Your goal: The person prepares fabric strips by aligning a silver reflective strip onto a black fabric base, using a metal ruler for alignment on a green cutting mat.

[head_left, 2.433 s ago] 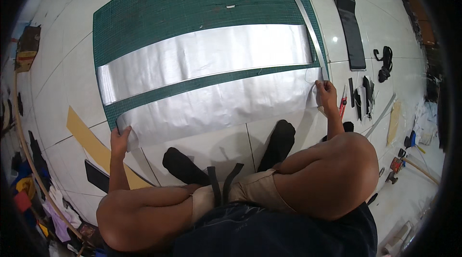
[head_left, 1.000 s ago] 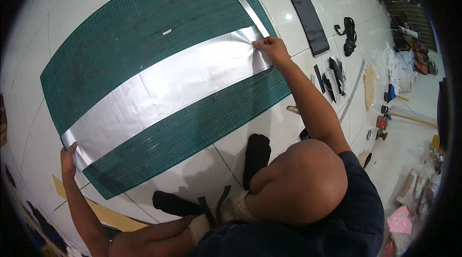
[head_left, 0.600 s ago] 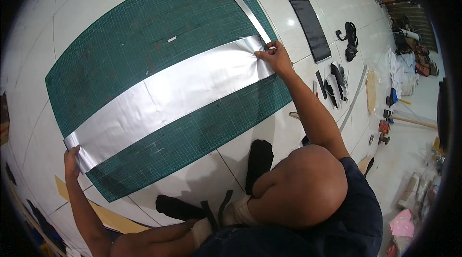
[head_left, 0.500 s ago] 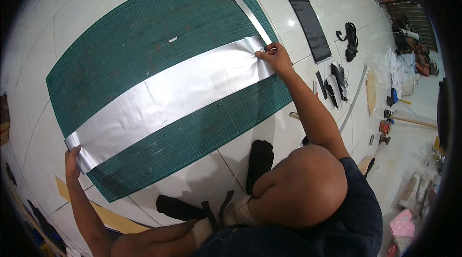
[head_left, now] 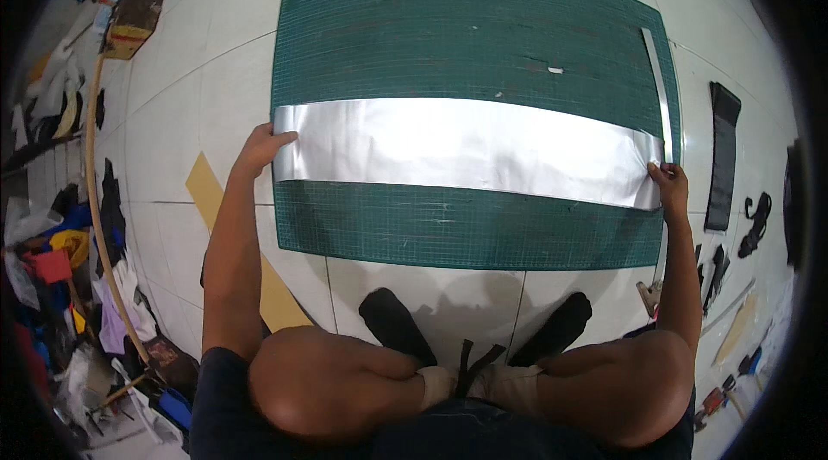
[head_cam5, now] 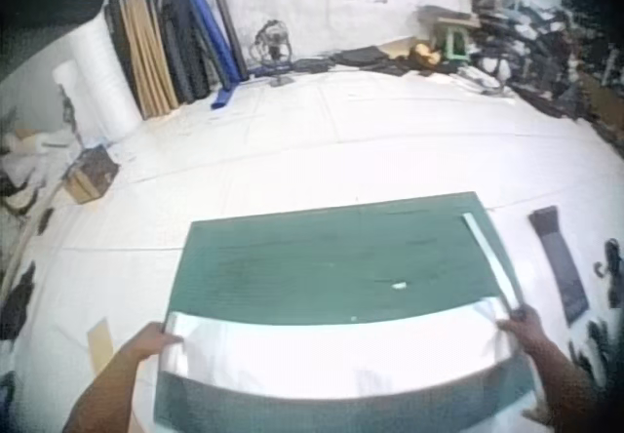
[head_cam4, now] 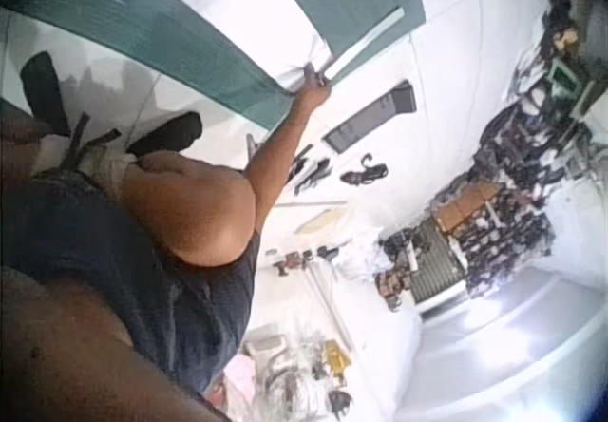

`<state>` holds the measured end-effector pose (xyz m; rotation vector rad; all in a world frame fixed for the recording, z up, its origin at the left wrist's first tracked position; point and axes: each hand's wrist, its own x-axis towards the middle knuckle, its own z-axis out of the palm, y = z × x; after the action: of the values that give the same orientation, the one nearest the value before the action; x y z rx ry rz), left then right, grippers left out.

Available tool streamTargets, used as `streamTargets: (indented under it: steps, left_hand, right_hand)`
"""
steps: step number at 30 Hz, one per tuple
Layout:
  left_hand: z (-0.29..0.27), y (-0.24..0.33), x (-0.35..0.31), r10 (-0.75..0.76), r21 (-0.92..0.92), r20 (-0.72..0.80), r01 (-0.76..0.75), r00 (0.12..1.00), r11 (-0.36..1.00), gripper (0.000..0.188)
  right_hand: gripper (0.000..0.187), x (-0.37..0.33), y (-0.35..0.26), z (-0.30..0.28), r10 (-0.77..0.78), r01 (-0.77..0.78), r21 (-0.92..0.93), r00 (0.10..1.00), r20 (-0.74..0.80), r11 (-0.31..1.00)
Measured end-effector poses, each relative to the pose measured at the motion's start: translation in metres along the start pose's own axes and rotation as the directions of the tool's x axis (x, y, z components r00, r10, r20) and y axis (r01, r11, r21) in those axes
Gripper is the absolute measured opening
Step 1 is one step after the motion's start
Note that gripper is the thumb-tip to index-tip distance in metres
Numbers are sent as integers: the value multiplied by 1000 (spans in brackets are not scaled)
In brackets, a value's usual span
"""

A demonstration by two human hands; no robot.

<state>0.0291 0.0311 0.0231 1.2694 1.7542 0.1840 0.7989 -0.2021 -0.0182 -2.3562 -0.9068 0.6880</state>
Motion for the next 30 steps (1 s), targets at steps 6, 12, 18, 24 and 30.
streamTargets:
  steps: [6, 12, 18, 24, 30]
  left_hand:
    - [6, -5, -3, 19, 74, -103, -11, 994, 997, 60]
    - [7, 4, -7, -38, 50, -54, 41, 998, 998, 60]
    - [10, 4, -8, -15, 118, -112, 28, 994, 993, 60]
    - [7, -7, -4, 58, 281, -192, -2, 980, 960, 69]
    - [-16, -41, 13, 286, 335, -348, -167, 893, 927, 82]
  right_hand:
    - [46, 7, 5, 2, -39, 37, -80, 999, -27, 996]
    - [44, 10, 5, -1, -55, 54, -68, 998, -10, 996]
    - [38, 8, 4, 0, -34, 31, -115, 999, -17, 993]
    - [46, 3, 1, 1, -34, 35, -60, 999, 11, 998]
    - [68, 12, 4, 12, 20, -17, -57, 998, 60, 998]
